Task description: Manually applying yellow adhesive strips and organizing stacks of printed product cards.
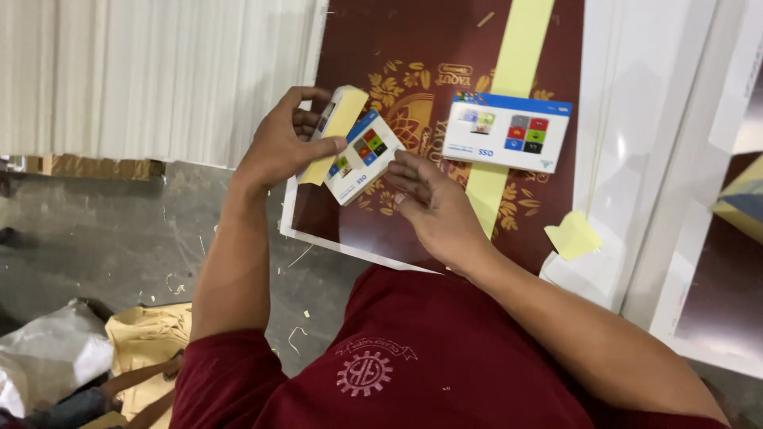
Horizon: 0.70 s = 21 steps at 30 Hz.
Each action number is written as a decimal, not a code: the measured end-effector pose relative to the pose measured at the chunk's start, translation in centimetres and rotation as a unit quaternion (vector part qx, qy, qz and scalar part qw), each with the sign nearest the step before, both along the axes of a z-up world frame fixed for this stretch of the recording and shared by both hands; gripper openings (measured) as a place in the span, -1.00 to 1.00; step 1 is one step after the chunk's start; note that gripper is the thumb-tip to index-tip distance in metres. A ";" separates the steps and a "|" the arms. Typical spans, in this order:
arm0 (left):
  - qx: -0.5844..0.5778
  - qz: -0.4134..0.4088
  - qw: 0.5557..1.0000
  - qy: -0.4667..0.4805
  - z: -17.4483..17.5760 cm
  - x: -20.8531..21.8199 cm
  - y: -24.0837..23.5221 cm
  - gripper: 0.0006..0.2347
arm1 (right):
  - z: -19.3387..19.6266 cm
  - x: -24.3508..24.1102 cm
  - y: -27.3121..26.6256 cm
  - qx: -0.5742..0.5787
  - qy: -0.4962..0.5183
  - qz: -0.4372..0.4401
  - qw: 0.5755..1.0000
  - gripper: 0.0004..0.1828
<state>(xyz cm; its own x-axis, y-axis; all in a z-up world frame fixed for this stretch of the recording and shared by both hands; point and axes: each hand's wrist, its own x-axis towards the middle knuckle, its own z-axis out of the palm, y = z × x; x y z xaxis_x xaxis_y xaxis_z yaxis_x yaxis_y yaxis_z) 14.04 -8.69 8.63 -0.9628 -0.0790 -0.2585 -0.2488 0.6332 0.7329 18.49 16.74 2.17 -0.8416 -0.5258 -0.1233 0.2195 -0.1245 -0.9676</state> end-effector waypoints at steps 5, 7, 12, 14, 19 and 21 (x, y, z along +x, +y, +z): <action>0.248 -0.007 0.969 -0.020 -1.0 0.8 -2.5 -0.37 | 1.9 -1.0 -2.2 -0.041 -0.061 0.012 0.997 -0.49; 0.319 -0.011 0.947 -0.026 -1.5 1.1 -2.9 -0.38 | 2.5 -1.4 -3.1 -0.055 -0.070 0.012 0.996 -0.48; 0.257 -0.103 0.961 0.007 1.3 2.2 0.0 -0.32 | 2.3 -1.8 -4.5 -0.134 -0.117 -0.014 0.984 -0.41; 0.246 -0.096 0.964 0.015 1.6 2.6 0.7 -0.31 | 2.8 -1.8 -4.0 -0.126 -0.131 -0.014 0.983 -0.45; 0.227 -0.097 0.969 0.023 2.3 3.0 1.4 -0.27 | 3.3 -1.6 -3.5 -0.117 -0.156 -0.029 0.980 -0.53; 0.236 -0.103 0.966 0.023 2.4 3.0 1.4 -0.27 | 3.6 -1.7 -3.5 -0.096 -0.138 -0.039 0.985 -0.55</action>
